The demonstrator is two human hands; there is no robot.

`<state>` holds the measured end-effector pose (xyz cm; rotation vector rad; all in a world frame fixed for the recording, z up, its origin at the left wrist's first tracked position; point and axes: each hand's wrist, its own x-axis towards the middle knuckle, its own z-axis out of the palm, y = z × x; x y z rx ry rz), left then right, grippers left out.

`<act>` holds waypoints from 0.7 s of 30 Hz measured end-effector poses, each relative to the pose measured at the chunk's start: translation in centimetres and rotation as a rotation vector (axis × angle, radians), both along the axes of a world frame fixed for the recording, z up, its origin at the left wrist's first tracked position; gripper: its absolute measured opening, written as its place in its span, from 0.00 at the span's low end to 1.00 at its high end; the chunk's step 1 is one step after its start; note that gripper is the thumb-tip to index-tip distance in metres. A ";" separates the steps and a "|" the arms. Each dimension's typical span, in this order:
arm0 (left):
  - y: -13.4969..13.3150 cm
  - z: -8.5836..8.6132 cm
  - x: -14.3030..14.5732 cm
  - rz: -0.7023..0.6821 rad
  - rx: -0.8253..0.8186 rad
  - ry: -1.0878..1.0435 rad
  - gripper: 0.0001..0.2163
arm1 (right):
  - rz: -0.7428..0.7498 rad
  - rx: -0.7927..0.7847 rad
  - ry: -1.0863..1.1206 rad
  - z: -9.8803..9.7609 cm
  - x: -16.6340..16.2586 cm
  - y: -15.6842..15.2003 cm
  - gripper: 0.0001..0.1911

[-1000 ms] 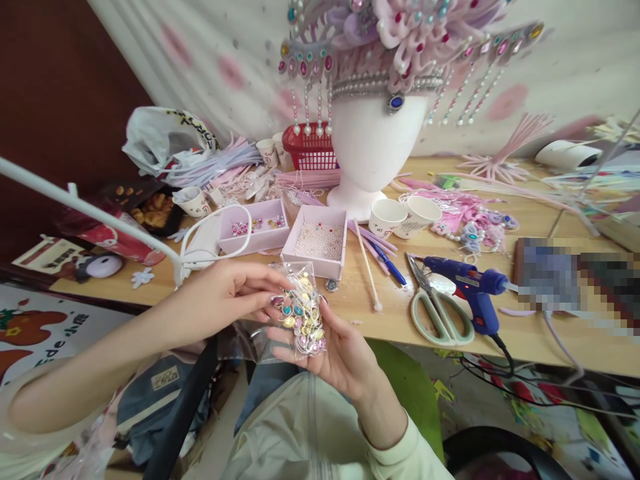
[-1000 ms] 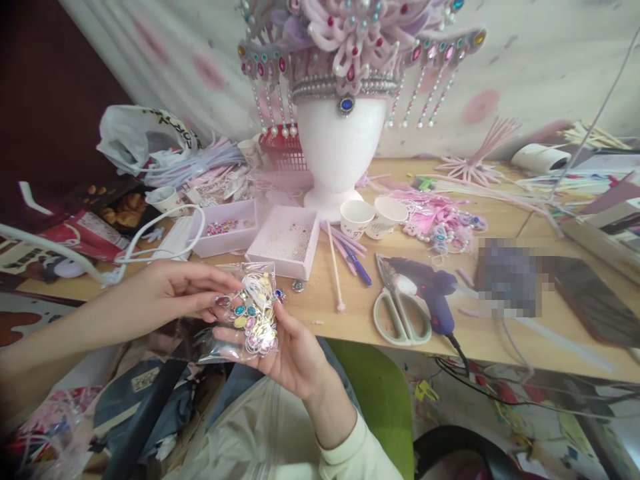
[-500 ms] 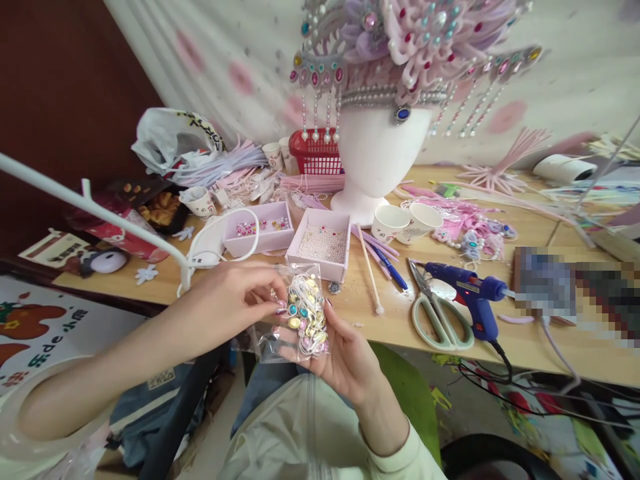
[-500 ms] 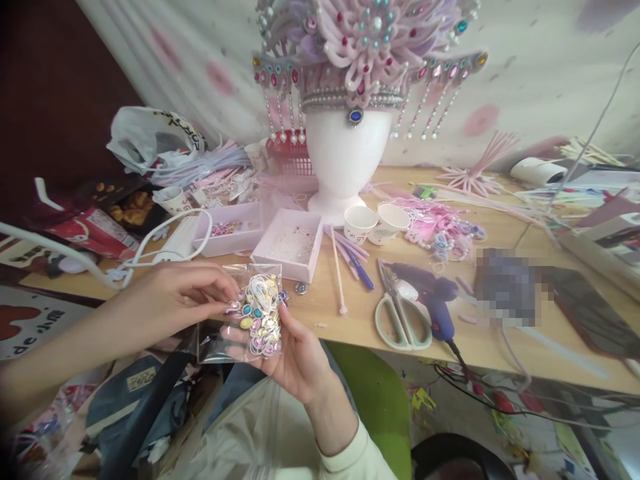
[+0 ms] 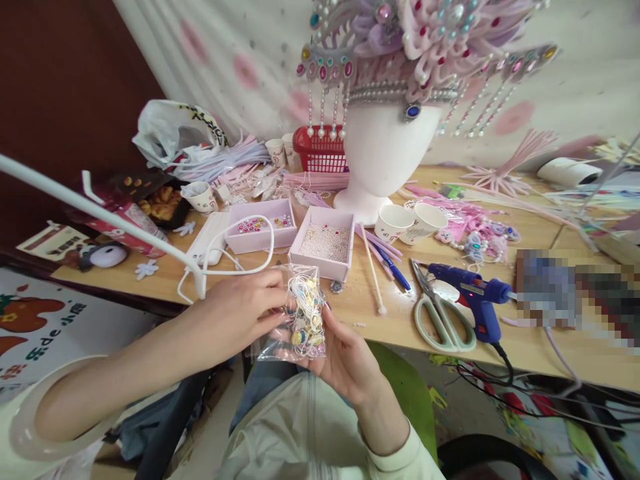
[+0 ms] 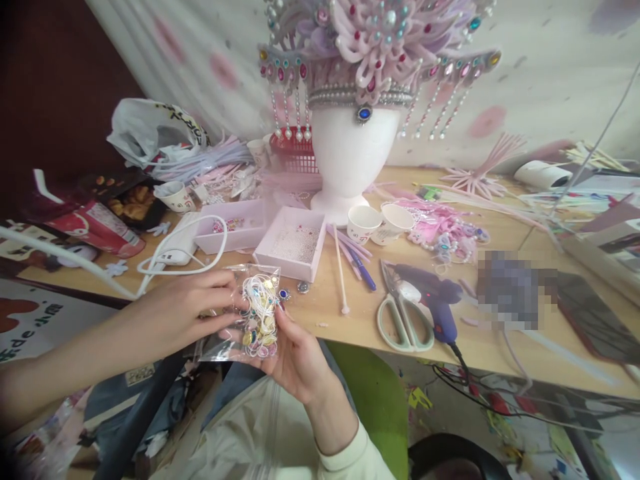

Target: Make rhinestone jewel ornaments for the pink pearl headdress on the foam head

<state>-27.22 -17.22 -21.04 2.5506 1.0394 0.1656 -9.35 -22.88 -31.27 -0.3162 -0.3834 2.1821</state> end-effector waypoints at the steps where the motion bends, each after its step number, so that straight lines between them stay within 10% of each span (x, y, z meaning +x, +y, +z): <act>1: 0.0 0.0 0.0 0.010 -0.007 -0.008 0.09 | -0.002 -0.002 0.007 0.0 0.0 0.1 0.20; 8: -0.1 1.0 -0.5 0.110 -0.002 -0.150 0.07 | -0.016 -0.007 0.072 0.1 -0.2 0.2 0.20; 17: 0.4 1.9 -2.1 0.315 -0.399 -0.368 0.11 | -0.021 -0.052 0.009 0.5 -0.2 0.1 0.19; 21: 0.1 2.0 -2.0 0.238 -0.257 -0.250 0.14 | -0.032 -0.024 0.095 0.6 -0.2 0.3 0.20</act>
